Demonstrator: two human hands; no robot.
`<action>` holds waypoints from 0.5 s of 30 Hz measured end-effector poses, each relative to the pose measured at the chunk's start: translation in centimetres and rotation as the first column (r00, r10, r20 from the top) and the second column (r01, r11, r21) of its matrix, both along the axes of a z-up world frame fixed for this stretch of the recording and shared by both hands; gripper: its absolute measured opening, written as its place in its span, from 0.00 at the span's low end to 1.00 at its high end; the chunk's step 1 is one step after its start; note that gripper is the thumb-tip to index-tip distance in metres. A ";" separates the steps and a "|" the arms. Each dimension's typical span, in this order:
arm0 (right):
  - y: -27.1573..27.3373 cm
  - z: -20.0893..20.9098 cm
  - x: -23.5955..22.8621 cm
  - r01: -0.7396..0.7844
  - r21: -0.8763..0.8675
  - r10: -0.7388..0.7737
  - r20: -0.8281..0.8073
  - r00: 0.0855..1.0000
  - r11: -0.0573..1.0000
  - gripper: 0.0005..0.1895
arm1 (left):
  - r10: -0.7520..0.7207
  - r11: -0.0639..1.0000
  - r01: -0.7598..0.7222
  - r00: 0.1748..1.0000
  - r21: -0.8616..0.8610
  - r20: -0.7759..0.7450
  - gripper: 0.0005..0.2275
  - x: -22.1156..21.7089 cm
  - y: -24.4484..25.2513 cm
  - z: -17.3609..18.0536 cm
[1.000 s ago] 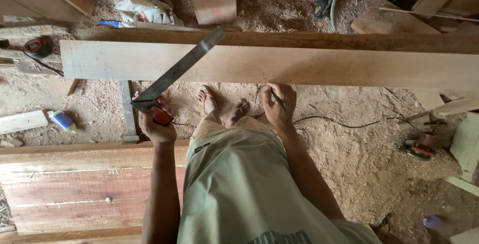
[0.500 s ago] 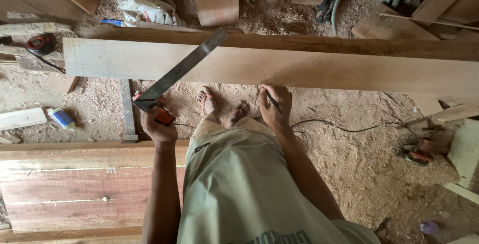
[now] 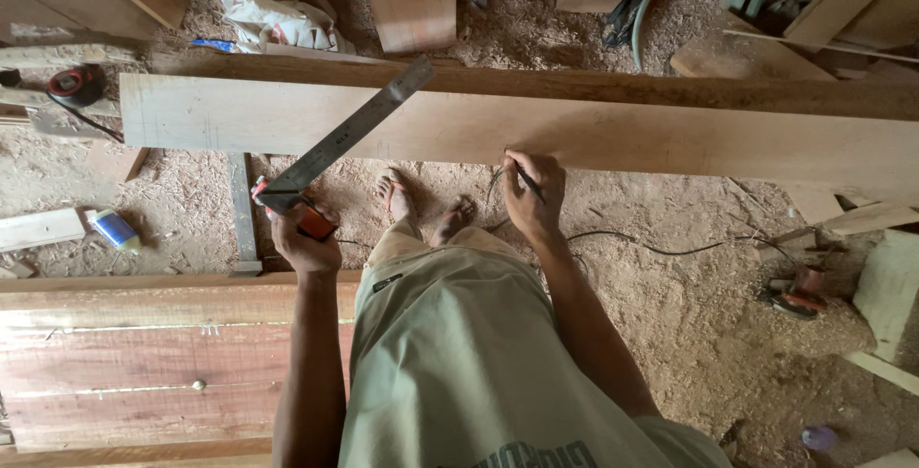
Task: The person measures and marks a wooden plank using a try square, a pencil, and a tape measure. They draw straight lines and cross marks on the plank's surface to prepare it for cutting.
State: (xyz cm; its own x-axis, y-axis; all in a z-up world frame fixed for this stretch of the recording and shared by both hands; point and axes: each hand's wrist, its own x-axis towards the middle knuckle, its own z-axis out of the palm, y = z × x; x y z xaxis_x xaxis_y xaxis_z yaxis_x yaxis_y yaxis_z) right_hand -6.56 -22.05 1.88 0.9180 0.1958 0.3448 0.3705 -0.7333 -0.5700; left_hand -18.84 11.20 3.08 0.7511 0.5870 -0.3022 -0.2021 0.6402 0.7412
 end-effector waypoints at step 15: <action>-2.4 -0.4 -4.2 0.044 0.218 -0.076 0.141 0.987 0.975 0.07 | -0.006 0.993 0.004 1.000 -0.122 -0.017 0.11 0.1 -0.5 0.3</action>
